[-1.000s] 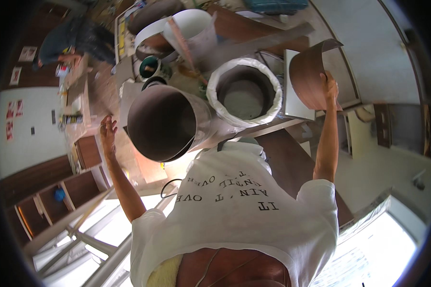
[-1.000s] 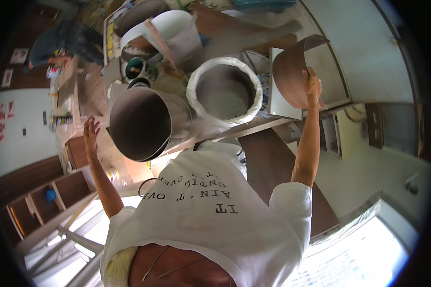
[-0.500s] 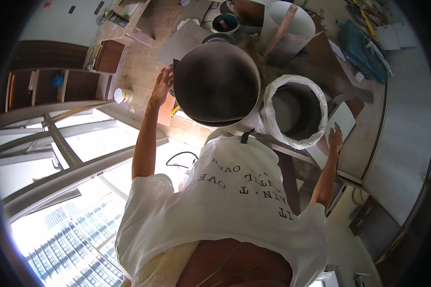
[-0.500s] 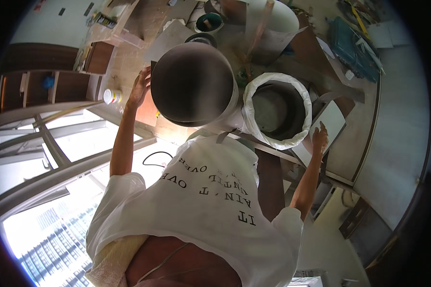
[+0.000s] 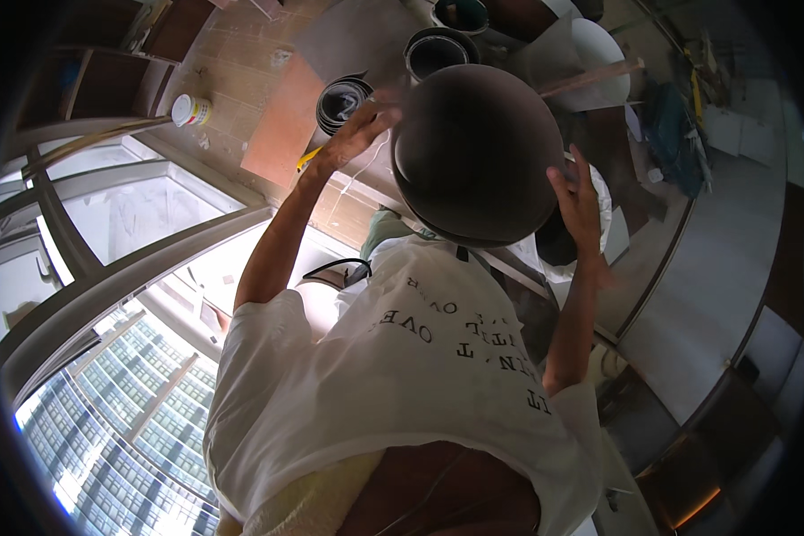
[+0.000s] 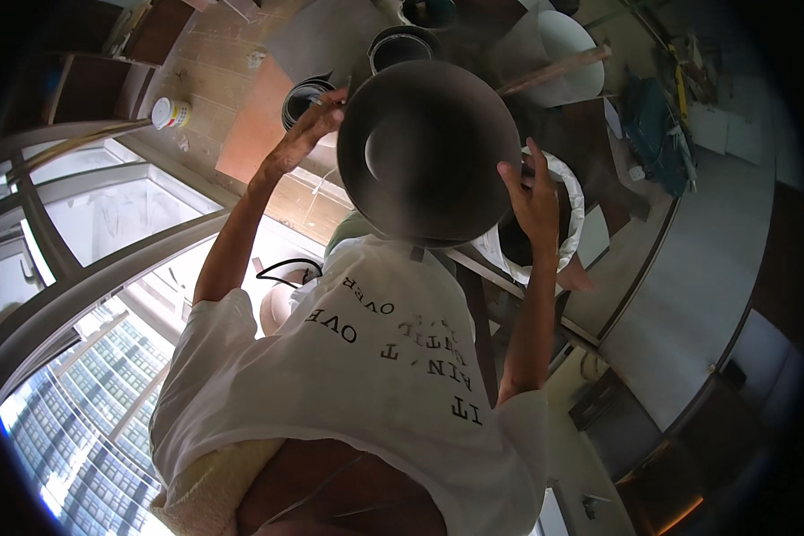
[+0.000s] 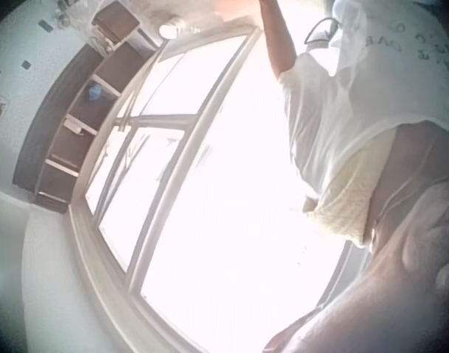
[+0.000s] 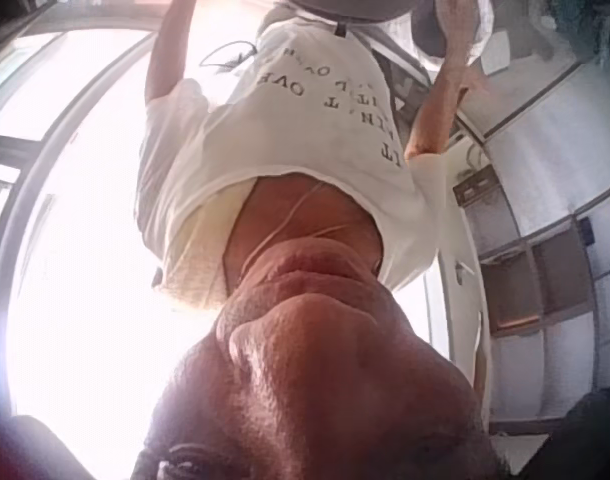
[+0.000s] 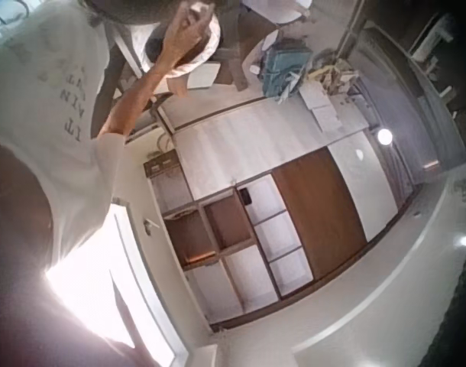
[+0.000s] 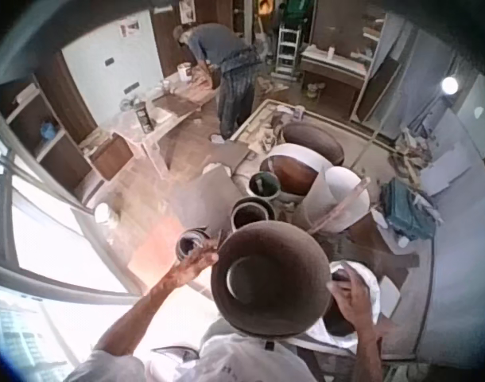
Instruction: The person picks up a cylindrical metal sheet, places it on the floor, and unrolls it to flatten it. They then roll it back up and place it into a large cylindrical container.
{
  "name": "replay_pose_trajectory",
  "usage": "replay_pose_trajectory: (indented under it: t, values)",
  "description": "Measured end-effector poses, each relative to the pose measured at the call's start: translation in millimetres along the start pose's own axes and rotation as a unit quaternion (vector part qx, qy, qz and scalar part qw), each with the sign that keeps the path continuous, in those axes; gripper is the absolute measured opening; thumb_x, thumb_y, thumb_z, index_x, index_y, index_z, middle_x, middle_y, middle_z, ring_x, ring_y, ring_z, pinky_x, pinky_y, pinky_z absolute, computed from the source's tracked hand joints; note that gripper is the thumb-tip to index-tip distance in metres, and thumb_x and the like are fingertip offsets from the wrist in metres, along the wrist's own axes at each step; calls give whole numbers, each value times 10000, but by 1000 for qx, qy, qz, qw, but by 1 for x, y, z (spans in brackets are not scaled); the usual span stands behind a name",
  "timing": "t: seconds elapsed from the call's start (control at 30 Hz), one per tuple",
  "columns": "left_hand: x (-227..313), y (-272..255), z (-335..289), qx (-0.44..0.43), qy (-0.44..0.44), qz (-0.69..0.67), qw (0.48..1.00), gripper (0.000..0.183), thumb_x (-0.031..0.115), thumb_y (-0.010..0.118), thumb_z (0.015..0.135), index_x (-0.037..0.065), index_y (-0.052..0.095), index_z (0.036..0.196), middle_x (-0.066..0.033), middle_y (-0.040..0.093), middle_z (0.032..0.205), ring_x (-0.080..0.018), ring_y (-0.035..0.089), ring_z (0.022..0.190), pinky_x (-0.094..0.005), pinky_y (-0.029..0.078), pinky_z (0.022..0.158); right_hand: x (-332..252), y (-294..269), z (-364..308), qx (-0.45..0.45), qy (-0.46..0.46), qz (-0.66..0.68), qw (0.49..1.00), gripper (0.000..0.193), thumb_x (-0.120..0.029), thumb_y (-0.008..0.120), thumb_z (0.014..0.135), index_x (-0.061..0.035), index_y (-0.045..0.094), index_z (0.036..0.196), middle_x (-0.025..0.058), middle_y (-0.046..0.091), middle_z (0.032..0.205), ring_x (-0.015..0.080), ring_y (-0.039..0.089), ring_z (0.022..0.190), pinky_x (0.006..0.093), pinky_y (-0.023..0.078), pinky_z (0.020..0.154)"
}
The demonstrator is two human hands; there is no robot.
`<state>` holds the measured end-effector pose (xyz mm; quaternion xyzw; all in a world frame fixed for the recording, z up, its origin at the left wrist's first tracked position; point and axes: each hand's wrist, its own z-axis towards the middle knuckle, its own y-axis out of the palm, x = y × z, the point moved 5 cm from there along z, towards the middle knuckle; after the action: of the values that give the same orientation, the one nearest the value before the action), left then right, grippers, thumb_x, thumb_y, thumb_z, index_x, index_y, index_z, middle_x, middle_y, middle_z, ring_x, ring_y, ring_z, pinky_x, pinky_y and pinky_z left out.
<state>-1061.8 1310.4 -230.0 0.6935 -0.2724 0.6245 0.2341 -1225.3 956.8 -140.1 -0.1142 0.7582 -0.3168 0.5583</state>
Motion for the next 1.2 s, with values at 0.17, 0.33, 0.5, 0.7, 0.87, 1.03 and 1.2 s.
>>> replay_pose_trajectory:
  t: [0.17, 0.33, 0.5, 0.7, 0.87, 1.03, 1.2]
  values:
    - [24, 12, -15, -47, 92, -108, 989, 675, 445, 625, 955, 44, 436, 1464, -132, 408, 1475, -318, 408, 1375, -411, 356, 1133, 35, 9, 24, -26, 44, -222, 974, 566, -396, 584, 984, -43, 468, 1410, 206, 680, 1128, 276, 667, 1012, 374, 486, 863]
    - [21, 8, -32, -129, 22, -97, 987, 629, 377, 604, 983, 87, 385, 1496, -133, 322, 1528, -302, 381, 1398, -415, 407, 1124, 52, 15, 28, -72, 43, -231, 969, 499, -384, 580, 986, 41, 593, 1247, 215, 687, 1108, 314, 656, 1024, 408, 466, 902]
    - [9, -8, -50, -186, -11, -127, 974, 658, 178, 645, 937, 137, 338, 1517, -48, 339, 1564, -236, 324, 1445, -437, 361, 1163, 65, 26, 39, -104, 97, -240, 960, 526, -396, 566, 989, 56, 592, 1257, 206, 674, 1190, 285, 627, 1123, 379, 435, 977]
    - [8, -21, -73, -215, -6, -143, 966, 550, 218, 601, 972, 160, 408, 1484, -82, 406, 1492, -257, 330, 1434, -436, 373, 1156, 57, 33, 32, -85, 35, -254, 963, 477, -372, 572, 985, 26, 614, 1244, 201, 692, 1152, 270, 639, 1105, 365, 445, 959]
    - [-25, -36, -74, -159, -20, -235, 959, 429, 115, 564, 990, 88, 489, 1411, -118, 587, 1292, -235, 534, 1259, -371, 456, 1046, 32, 44, 14, -94, 74, -212, 970, 443, -355, 587, 979, 8, 625, 1230, 195, 697, 1143, 286, 652, 1073, 369, 459, 928]
    - [-43, -46, -70, -56, -39, -283, 957, 333, 45, 467, 1028, -22, 477, 1354, -120, 626, 1128, -217, 632, 1087, -341, 505, 966, 37, 54, 9, -63, 44, -252, 965, 415, -312, 595, 967, -31, 600, 1272, 210, 700, 1053, 365, 668, 1011, 408, 485, 900]
    - [-61, -41, -75, -87, -49, -170, 980, 361, 105, 465, 1044, 0, 447, 1388, -118, 565, 1219, -216, 615, 1101, -353, 497, 981, 23, 58, -20, -51, -53, -289, 954, 387, -268, 602, 951, -54, 590, 1274, 236, 692, 1035, 448, 652, 969, 485, 508, 825]
